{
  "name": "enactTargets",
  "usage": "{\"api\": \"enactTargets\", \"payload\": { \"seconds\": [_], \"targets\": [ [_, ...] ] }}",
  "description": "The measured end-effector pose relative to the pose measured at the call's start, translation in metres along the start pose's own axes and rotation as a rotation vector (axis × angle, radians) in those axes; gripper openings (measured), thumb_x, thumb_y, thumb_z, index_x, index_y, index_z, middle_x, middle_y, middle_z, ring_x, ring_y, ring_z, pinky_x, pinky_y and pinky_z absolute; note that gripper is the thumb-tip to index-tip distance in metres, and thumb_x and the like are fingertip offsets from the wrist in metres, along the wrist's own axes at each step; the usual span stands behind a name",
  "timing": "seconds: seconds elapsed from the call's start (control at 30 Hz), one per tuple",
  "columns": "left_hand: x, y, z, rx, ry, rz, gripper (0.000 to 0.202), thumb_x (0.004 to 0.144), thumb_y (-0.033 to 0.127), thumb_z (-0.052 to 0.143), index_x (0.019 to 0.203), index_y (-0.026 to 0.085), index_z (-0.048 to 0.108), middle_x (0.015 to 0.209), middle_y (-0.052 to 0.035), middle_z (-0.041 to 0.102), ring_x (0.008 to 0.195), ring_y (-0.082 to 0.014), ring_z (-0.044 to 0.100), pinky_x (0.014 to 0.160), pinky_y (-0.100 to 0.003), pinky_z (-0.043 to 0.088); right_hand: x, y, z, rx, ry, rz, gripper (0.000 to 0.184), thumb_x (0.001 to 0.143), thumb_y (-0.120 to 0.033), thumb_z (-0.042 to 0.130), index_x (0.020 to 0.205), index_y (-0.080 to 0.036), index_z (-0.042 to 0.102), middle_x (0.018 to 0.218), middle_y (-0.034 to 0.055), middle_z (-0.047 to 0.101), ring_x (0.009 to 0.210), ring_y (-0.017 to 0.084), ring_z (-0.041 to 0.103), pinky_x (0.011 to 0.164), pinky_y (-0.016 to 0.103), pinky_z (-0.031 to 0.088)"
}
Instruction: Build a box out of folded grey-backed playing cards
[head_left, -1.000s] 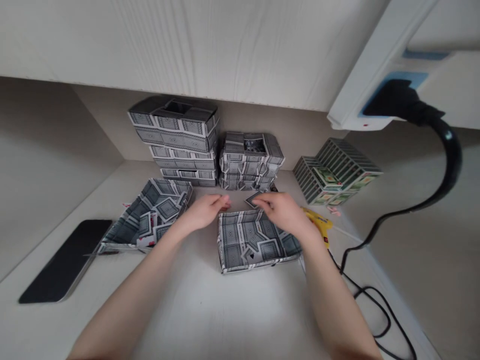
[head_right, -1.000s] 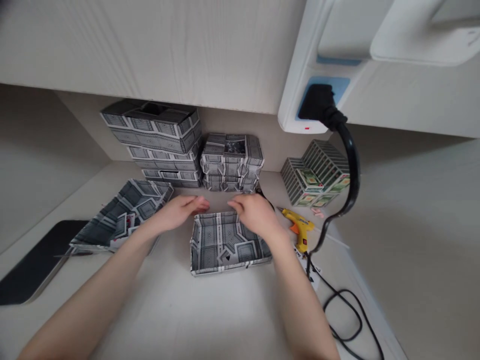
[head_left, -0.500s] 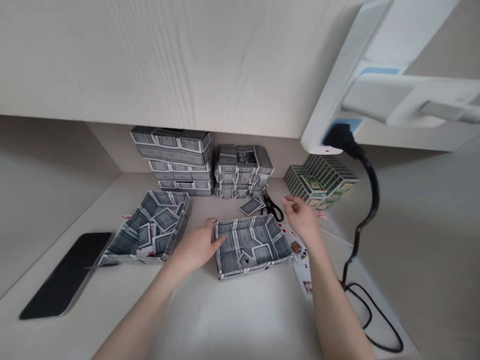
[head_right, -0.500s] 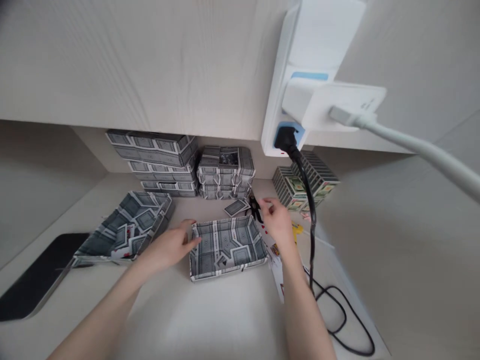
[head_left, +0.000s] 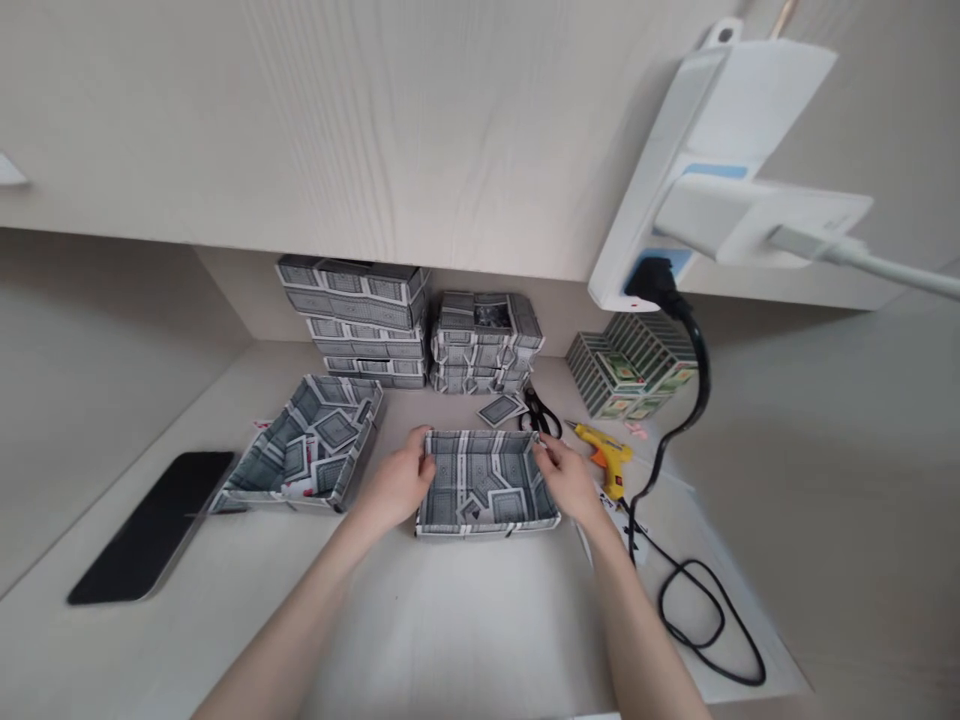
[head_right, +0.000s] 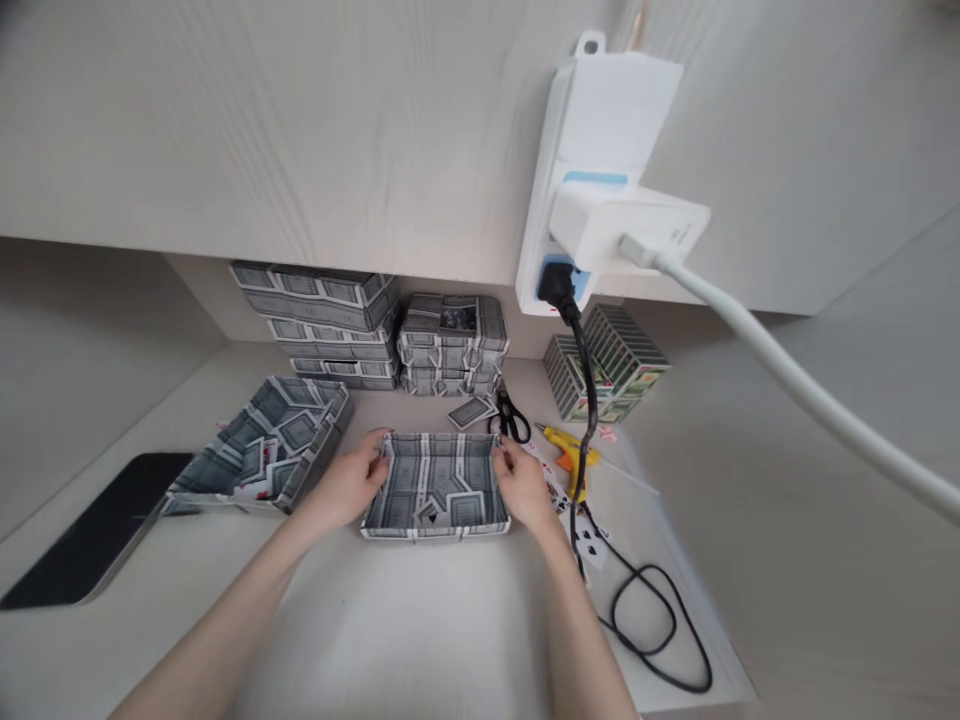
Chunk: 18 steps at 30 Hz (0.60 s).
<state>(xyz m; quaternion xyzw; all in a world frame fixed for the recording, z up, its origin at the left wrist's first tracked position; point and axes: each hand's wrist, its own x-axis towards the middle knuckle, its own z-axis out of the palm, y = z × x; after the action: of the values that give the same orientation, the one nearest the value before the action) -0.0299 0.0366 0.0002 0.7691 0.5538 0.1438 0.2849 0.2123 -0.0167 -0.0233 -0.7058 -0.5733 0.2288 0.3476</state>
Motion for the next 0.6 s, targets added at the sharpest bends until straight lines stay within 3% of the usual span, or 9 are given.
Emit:
{"api": "enactTargets", "payload": {
  "seconds": [0.07, 0.13, 0.23, 0.3, 0.37, 0.6],
  "targets": [
    [-0.002, -0.004, 0.005, -0.090, 0.053, -0.014, 0.041, 0.081, 0.029, 0.037, 0.121, 0.017, 0.039, 0.072, -0.0030, 0.059, 0.068, -0.0173, 0.057, 0.066, -0.027, 0.042, 0.000, 0.006, 0.003, 0.081, 0.065, 0.030, 0.043, 0.078, -0.045, 0.041, 0.103, -0.016, 0.058, 0.080, 0.0053, 0.063, 0.072, 0.019, 0.057, 0.070, 0.032, 0.044],
    [-0.003, -0.006, 0.012, -0.160, 0.170, -0.035, 0.041, 0.081, 0.035, 0.039, 0.118, 0.018, 0.044, 0.075, -0.0027, 0.056, 0.071, -0.0168, 0.056, 0.070, -0.029, 0.043, 0.000, 0.009, 0.006, 0.186, 0.142, -0.003, 0.044, 0.076, -0.047, 0.043, 0.104, -0.017, 0.058, 0.095, 0.0072, 0.061, 0.088, 0.020, 0.055, 0.081, 0.034, 0.041],
    [-0.002, -0.007, 0.021, -0.328, 0.370, -0.019, 0.042, 0.082, 0.041, 0.036, 0.118, 0.022, 0.045, 0.103, -0.0062, 0.051, 0.099, -0.0173, 0.050, 0.089, -0.032, 0.037, 0.000, 0.009, 0.014, 0.410, 0.156, -0.040, 0.046, 0.080, -0.047, 0.038, 0.115, -0.021, 0.052, 0.118, 0.0067, 0.052, 0.111, 0.020, 0.044, 0.095, 0.036, 0.031],
    [0.000, -0.006, 0.026, -0.505, 0.320, -0.018, 0.043, 0.086, 0.041, 0.024, 0.120, 0.022, 0.044, 0.112, -0.0057, 0.050, 0.108, -0.0163, 0.046, 0.092, -0.031, 0.036, 0.000, 0.007, 0.020, 0.523, 0.098, 0.012, 0.048, 0.081, -0.048, 0.034, 0.119, -0.021, 0.047, 0.121, 0.0065, 0.050, 0.113, 0.020, 0.042, 0.096, 0.036, 0.031],
    [0.002, -0.006, 0.030, -0.636, 0.233, -0.043, 0.047, 0.087, 0.041, 0.015, 0.119, 0.021, 0.044, 0.111, -0.0050, 0.053, 0.104, -0.0159, 0.049, 0.089, -0.031, 0.039, 0.000, 0.006, 0.025, 0.550, 0.049, 0.078, 0.049, 0.081, -0.050, 0.031, 0.116, -0.021, 0.047, 0.116, 0.0070, 0.053, 0.107, 0.020, 0.047, 0.093, 0.037, 0.034],
    [0.006, -0.001, 0.039, -0.649, 0.265, -0.125, 0.042, 0.085, 0.047, 0.026, 0.094, 0.019, 0.055, 0.084, -0.0030, 0.060, 0.077, -0.0143, 0.055, 0.073, -0.027, 0.044, 0.000, 0.003, 0.033, 0.376, 0.040, 0.085, 0.041, 0.082, -0.051, 0.028, 0.103, -0.022, 0.050, 0.100, 0.0044, 0.056, 0.094, 0.019, 0.050, 0.086, 0.034, 0.038]
  ]
}}
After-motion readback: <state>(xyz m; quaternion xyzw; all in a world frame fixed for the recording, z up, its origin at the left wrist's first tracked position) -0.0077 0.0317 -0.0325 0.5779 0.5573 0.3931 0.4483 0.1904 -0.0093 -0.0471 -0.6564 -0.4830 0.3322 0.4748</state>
